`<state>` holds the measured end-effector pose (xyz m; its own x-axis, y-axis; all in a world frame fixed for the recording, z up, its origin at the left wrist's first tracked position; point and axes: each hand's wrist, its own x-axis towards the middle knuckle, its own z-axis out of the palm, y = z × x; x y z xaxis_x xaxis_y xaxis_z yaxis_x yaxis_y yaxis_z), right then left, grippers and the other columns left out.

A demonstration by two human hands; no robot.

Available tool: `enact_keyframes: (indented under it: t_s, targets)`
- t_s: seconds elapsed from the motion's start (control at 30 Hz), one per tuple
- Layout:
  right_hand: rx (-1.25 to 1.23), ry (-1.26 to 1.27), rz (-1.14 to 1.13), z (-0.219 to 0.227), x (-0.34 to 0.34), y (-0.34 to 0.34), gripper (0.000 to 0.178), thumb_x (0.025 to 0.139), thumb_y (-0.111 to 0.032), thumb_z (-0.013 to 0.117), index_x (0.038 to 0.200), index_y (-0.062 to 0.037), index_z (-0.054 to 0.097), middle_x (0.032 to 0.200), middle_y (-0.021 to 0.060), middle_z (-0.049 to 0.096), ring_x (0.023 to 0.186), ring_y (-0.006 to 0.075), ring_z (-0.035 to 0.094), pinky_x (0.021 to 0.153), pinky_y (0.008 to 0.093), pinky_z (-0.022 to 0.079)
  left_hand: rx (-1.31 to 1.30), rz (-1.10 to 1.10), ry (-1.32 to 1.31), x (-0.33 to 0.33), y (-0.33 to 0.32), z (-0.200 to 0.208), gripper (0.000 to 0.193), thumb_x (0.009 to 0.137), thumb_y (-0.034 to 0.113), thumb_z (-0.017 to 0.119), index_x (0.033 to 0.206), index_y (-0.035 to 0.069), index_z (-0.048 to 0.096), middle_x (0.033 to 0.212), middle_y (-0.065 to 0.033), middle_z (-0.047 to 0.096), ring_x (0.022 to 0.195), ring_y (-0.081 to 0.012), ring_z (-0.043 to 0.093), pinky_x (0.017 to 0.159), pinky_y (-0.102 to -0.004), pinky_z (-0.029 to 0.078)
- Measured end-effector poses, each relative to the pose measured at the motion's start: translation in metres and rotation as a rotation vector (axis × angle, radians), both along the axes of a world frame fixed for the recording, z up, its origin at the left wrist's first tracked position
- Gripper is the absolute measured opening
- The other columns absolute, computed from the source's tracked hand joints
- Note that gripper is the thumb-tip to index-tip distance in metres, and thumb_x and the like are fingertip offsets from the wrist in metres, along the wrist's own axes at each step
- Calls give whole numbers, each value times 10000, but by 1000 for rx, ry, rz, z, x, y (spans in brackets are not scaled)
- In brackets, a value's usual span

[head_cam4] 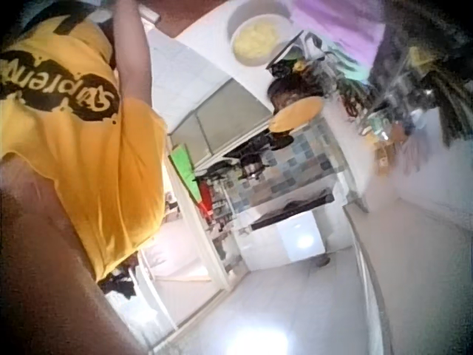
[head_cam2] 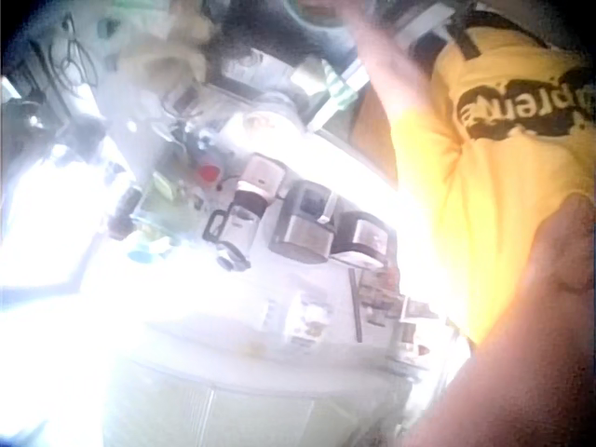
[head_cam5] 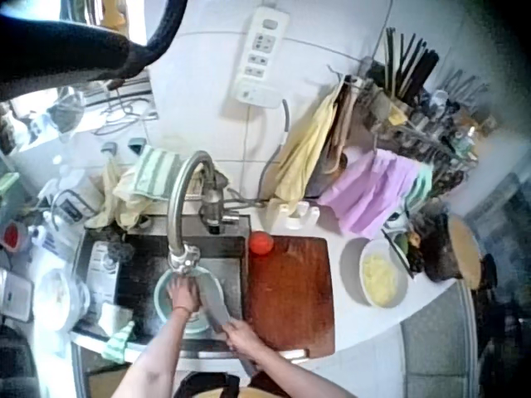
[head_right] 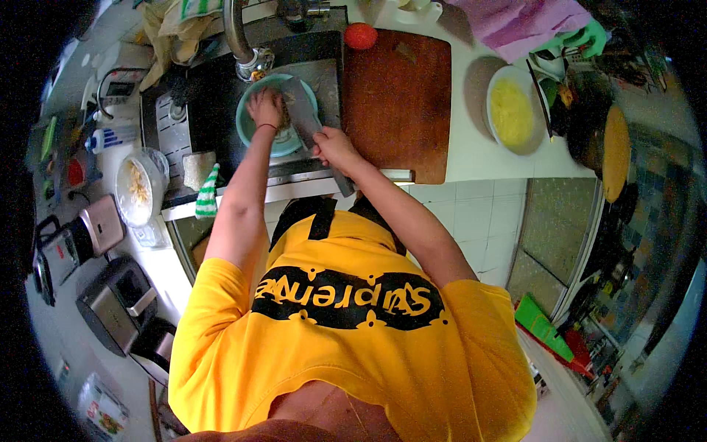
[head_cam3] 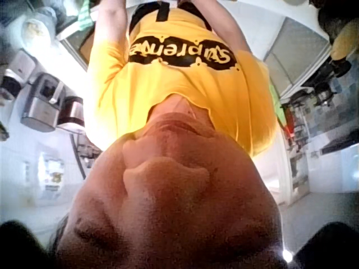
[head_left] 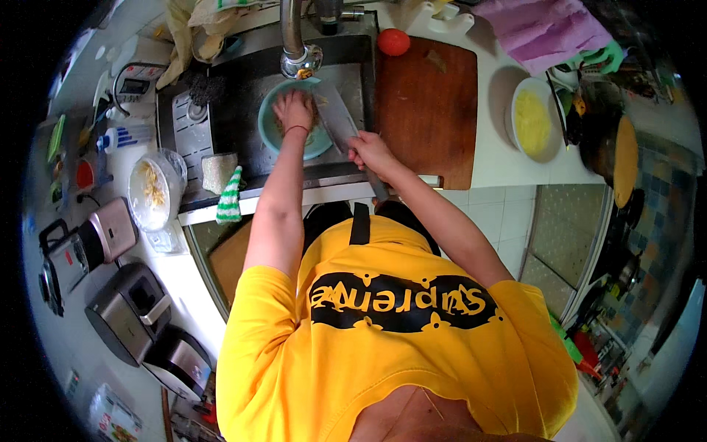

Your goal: The person slices a vegetable into thin strips on a wooden cutting board using a knife and moves the julienned pieces into a blue bowl.

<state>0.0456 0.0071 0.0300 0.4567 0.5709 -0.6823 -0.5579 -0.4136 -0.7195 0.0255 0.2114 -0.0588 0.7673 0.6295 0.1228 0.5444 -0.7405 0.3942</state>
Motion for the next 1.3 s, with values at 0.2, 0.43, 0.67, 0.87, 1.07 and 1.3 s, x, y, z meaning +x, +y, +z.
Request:
enact_keyframes:
  t_s: [0.2,0.43,0.67,0.87,1.07,1.3]
  targets:
    - [-167,-258,-14,25,12,-51,286,897,-278,497,1020,-26,553,706,46,560,599,125,523,503,268,446,-427,-23,-42,9,36,1,255,833,198,554,1066,102,589,988,-146,623,896,-332,589,782,-412,457]
    - [-486,-682,-244,33,30,-116,285,883,-258,509,902,15,586,673,140,604,595,250,588,542,369,459,-147,-167,-106,-8,53,-13,351,798,161,558,1145,104,559,997,-153,622,922,-302,599,796,-390,460]
    - [-477,-747,-348,23,46,-147,255,875,-248,520,814,-5,566,670,139,599,572,278,575,519,382,443,-381,-420,300,15,16,26,285,818,263,567,1031,84,629,976,-178,628,892,-347,601,804,-410,468]
    - [-123,-246,-673,41,21,-150,188,887,-202,528,753,-70,515,597,15,515,452,91,444,419,241,363,-498,-739,-37,92,-78,75,190,832,195,538,963,90,626,1057,-102,598,953,-312,561,779,-403,465]
    - [-107,-283,-601,56,4,-177,224,904,-213,509,726,-77,510,586,2,504,448,72,420,416,225,336,-58,-923,77,182,-148,89,433,839,17,463,1256,134,483,1417,-79,313,1285,-292,310,1054,-389,286]
    - [-220,-349,-487,76,0,-220,223,898,-226,505,771,-46,537,571,1,507,462,76,428,424,234,368,-14,-908,480,218,-171,119,467,793,38,509,1251,113,455,1340,-103,383,1282,-312,305,1005,-431,354]
